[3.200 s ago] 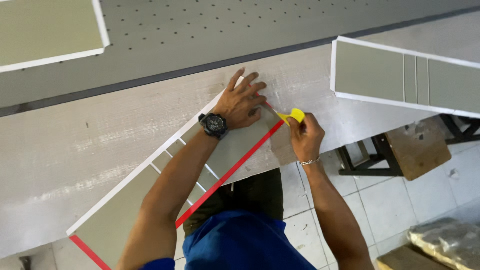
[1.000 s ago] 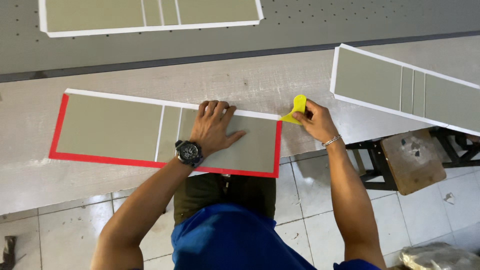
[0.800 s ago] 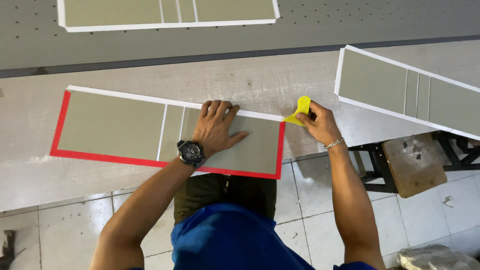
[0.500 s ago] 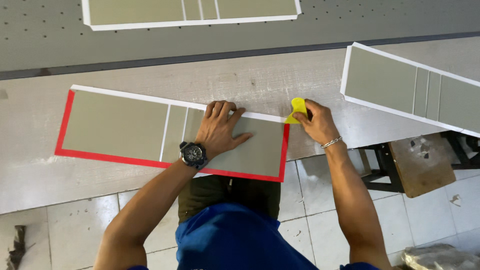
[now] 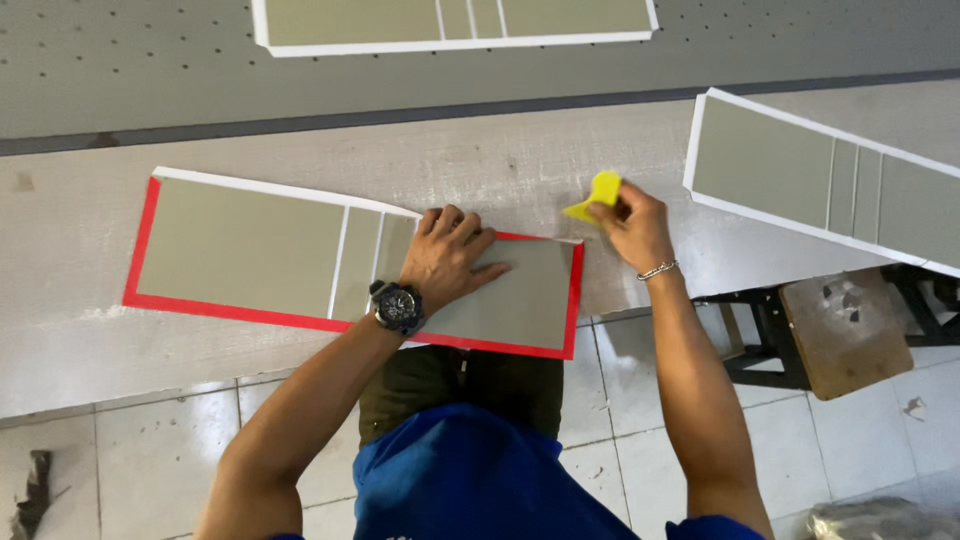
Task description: The person applies red tape to the edges of rectangular panels on a workbench using a yellow squeegee tool to smooth the tape. They work on multiple panels, applying tape to the borders and smoothing it down.
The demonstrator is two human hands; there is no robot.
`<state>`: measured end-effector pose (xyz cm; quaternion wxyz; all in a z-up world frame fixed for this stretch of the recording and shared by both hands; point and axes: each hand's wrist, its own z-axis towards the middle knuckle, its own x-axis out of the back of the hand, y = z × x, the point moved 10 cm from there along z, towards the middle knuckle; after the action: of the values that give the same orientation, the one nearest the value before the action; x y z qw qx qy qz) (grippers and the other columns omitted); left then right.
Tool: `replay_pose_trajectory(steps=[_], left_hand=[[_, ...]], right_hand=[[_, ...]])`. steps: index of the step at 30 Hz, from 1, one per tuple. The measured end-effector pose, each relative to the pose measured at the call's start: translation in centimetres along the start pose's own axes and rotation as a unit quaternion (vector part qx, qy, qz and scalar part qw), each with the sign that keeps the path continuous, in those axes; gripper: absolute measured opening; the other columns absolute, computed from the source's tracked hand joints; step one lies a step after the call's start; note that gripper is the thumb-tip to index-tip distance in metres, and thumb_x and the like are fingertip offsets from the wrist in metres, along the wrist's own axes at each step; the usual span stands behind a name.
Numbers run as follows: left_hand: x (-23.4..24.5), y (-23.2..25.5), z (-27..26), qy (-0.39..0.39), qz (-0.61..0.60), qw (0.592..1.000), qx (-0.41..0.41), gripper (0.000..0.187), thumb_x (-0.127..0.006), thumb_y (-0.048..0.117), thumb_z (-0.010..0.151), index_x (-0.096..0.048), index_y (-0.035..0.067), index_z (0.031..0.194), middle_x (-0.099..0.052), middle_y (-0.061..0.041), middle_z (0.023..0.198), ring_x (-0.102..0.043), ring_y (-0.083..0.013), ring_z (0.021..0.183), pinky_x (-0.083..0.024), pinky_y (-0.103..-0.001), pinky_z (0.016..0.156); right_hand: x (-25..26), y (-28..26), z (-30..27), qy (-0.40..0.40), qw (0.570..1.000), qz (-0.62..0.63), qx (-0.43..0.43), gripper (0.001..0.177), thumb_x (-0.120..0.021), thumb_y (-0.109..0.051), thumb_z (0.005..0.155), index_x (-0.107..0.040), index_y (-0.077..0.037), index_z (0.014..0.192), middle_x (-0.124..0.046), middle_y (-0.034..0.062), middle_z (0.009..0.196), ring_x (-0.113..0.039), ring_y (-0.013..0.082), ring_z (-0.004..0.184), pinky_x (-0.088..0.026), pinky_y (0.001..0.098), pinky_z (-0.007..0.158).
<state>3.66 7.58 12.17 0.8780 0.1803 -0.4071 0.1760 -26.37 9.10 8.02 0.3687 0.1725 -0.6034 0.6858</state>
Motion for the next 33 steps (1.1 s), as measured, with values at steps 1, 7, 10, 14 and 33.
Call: replay_pose_trajectory(steps=[1, 7, 10, 14, 33], left_hand=[[0.0, 0.0, 0.0, 0.002, 0.001, 1.000, 0.001, 0.044, -0.077, 0.060, 0.093, -0.072, 0.017, 0.104, -0.054, -0.002, 0.097, -0.056, -0.0269, 0.098, -0.046, -0.044, 0.093], [-0.1, 0.3, -0.5, 0.034, 0.011, 0.999, -0.006, 0.045, -0.072, 0.062, 0.097, -0.073, 0.017, 0.104, -0.059, -0.004, 0.094, -0.058, -0.0285, 0.089, -0.047, -0.043, 0.082], [-0.5, 0.5, -0.9, 0.047, 0.026, 0.998, -0.011, 0.047, -0.070, 0.064, 0.099, -0.075, 0.017, 0.106, -0.061, -0.002, 0.093, -0.059, -0.0266, 0.087, -0.048, -0.042, 0.080], [-0.4, 0.0, -1.9, 0.002, 0.008, 1.000, -0.007, 0.050, -0.068, 0.061, 0.100, -0.077, 0.016, 0.119, -0.069, -0.004, 0.105, -0.065, -0.0274, 0.097, -0.052, -0.041, 0.086], [1.7, -0.8, -3.5, -0.015, -0.047, 0.999, 0.006, 0.047, -0.071, 0.048, 0.098, -0.076, 0.018, 0.133, -0.078, -0.005, 0.129, -0.067, -0.0258, 0.127, -0.045, -0.045, 0.115]], right_hand=[[0.5, -1.9, 0.2, 0.000, 1.000, -0.001, 0.003, 0.028, -0.090, -0.029, 0.102, -0.075, -0.007, 0.106, -0.077, 0.0180, 0.090, -0.078, 0.0345, 0.091, -0.062, 0.0436, 0.076], [-1.7, -8.3, -4.1, -0.089, 0.993, -0.037, 0.068, 0.025, -0.091, -0.017, 0.091, -0.079, 0.000, 0.105, -0.081, 0.0220, 0.096, -0.079, 0.0433, 0.095, -0.062, 0.0546, 0.085], [-2.8, -9.2, -9.8, -0.020, 0.961, -0.212, 0.177, 0.014, -0.079, -0.005, 0.090, -0.076, -0.016, 0.099, -0.080, 0.0048, 0.099, -0.077, 0.0345, 0.098, -0.059, 0.0509, 0.093], [-2.8, -8.3, -13.1, -0.014, 0.959, -0.217, 0.181, 0.026, -0.073, -0.005, 0.091, -0.076, -0.023, 0.110, -0.081, -0.0031, 0.110, -0.073, 0.0244, 0.114, -0.054, 0.0456, 0.110], [1.0, -9.4, -10.8, 0.099, 0.962, -0.239, 0.092, 0.012, -0.072, -0.007, 0.104, -0.078, -0.007, 0.114, -0.075, 0.0169, 0.094, -0.071, 0.0444, 0.090, -0.058, 0.0539, 0.083]])
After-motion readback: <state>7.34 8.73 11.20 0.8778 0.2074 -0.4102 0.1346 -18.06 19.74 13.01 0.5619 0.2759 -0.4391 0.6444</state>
